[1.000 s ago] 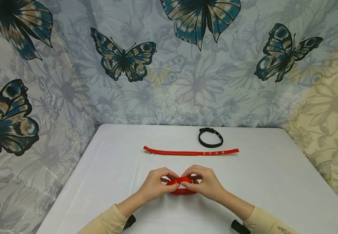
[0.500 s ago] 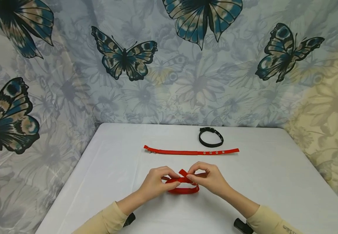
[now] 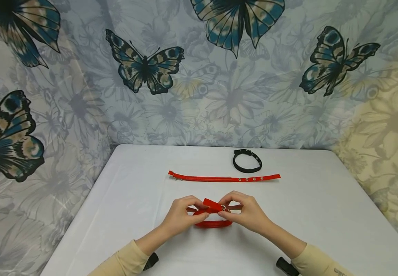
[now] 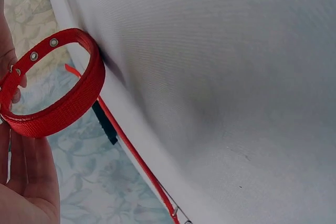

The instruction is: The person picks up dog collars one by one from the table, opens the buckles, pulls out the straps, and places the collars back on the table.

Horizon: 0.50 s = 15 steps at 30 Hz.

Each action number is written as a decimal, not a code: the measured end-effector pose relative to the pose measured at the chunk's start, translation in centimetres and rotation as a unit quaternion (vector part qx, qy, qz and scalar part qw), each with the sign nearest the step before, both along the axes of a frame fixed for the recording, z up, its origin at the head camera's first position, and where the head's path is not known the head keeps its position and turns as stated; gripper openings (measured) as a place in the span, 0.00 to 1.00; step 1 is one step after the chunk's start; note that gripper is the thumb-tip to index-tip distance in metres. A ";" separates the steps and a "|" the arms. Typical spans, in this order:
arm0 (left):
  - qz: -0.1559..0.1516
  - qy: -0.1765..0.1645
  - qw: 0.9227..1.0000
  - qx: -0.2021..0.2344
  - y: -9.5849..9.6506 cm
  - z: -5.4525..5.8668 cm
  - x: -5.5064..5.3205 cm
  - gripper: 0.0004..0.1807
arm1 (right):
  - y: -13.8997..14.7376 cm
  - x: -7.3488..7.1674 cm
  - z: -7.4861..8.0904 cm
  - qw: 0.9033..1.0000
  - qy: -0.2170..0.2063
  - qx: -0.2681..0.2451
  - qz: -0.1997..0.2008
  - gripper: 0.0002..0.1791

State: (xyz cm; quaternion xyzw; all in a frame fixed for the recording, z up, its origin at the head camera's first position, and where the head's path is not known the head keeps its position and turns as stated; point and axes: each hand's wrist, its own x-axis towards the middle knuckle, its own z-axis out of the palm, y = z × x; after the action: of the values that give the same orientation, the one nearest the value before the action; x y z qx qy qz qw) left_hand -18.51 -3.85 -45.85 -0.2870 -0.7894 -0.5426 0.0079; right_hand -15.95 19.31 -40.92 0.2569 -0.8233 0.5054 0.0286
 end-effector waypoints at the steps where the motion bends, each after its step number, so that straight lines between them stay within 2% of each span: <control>1: 0.004 -0.002 1.000 0.000 0.0 0.1 0.1 0.07 | 0.0 0.0 0.0 1.000 0.005 0.002 -0.004 0.11; 8: 0.012 -0.008 1.000 0.005 0.1 1.0 0.6 0.07 | 0.0 0.2 0.0 1.000 0.016 0.012 -0.020 0.11; 15: 0.007 0.015 1.000 0.013 -0.1 -0.1 0.2 0.07 | -0.2 0.4 -0.2 0.999 0.024 0.014 -0.025 0.11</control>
State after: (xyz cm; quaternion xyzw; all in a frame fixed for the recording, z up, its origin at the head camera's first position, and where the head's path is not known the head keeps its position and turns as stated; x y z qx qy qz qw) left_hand -18.35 -3.91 -45.95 -0.2890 -0.7838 -0.5490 0.0271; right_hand -15.58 19.09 -41.14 0.2486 -0.8357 0.4864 0.0577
